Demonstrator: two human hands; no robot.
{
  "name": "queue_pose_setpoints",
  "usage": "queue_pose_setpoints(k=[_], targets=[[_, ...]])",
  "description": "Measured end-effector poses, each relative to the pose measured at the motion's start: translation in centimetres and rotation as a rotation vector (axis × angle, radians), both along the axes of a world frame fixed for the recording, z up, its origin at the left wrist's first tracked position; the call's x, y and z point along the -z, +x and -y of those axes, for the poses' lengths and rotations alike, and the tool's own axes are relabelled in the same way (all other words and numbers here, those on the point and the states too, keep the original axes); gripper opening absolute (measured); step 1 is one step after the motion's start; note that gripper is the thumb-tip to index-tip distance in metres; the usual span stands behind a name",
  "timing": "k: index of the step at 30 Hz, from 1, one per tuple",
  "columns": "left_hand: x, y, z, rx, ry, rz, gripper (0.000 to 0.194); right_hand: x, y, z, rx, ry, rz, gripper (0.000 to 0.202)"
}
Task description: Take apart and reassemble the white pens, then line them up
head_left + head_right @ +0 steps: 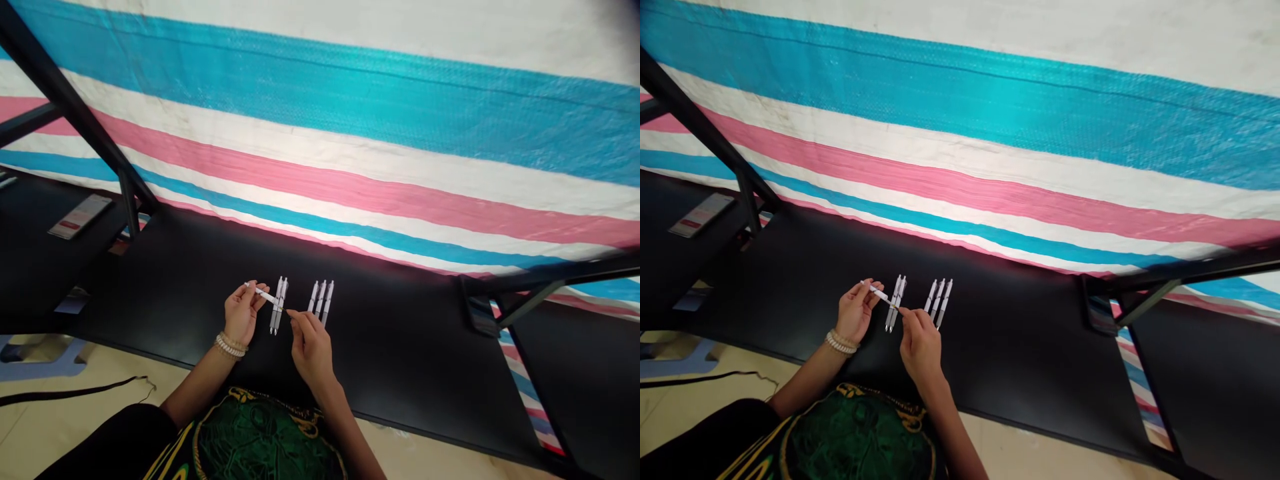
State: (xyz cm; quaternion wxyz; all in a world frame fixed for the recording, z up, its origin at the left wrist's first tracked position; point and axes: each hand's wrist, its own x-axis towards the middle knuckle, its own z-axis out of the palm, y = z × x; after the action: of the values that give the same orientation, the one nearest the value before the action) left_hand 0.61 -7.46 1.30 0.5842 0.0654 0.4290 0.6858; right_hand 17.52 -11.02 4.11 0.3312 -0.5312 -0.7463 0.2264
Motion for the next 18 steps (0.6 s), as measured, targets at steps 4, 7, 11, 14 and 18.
queue_pose_setpoints(k=[4, 7, 11, 14, 18], targets=[[-0.1, 0.7, 0.4, 0.038, 0.027, -0.044, 0.035, 0.0, -0.8, -0.1, -0.028, 0.017, 0.034, 0.029], [0.1, 0.4, 0.3, 0.020, 0.033, -0.056, 0.035, -0.2, -0.6, -0.1, -0.025, 0.015, 0.034, 0.029], [0.3, -0.7, -0.2, -0.031, 0.020, -0.049, 0.032, -0.3, 0.2, 0.0, 0.013, 0.024, 0.000, 0.028], [0.2, -0.8, -0.1, -0.004, 0.019, -0.065, 0.034, -0.2, 0.2, 0.0, 0.004, 0.033, 0.009, 0.028], [0.0, 0.3, 0.6, 0.066, 0.033, -0.110, 0.037, 0.0, -0.8, -0.1, -0.045, 0.026, 0.029, 0.030]])
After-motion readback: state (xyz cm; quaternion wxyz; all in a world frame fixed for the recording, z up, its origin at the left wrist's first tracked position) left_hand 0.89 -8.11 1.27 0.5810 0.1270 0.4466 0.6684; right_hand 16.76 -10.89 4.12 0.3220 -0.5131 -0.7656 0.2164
